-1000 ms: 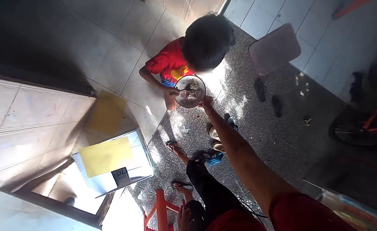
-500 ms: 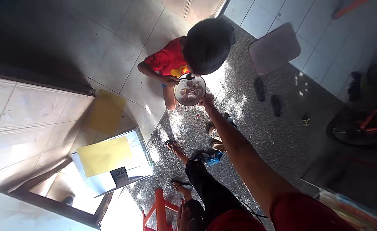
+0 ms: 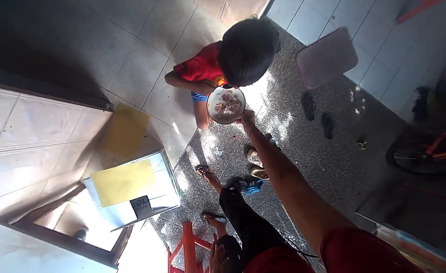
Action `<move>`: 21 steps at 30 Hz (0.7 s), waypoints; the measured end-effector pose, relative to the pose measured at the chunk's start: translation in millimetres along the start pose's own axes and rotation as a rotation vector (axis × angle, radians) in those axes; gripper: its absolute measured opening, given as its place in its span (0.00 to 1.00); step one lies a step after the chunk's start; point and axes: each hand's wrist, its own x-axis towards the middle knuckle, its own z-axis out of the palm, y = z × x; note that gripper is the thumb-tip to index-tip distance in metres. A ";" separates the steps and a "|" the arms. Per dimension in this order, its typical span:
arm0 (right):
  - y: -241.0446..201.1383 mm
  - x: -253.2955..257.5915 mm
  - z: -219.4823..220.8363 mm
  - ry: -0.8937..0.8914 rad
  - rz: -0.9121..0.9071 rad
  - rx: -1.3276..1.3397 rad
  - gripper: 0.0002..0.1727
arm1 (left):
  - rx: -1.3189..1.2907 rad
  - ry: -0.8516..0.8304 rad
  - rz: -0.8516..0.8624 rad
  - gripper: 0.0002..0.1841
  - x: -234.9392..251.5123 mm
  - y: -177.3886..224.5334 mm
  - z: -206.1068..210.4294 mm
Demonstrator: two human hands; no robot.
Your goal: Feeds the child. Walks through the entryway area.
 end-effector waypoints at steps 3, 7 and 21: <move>0.3 0.2 -1.7 -0.009 -0.014 0.018 0.17 | -0.002 0.005 -0.009 0.27 -0.6 1.4 1.2; -2.1 -0.7 -1.8 0.003 -0.008 -0.025 0.17 | -0.003 0.007 -0.002 0.27 1.3 0.1 1.3; 1.3 0.3 -3.3 0.012 -0.026 0.012 0.16 | 0.001 0.017 0.004 0.27 -3.0 4.1 3.6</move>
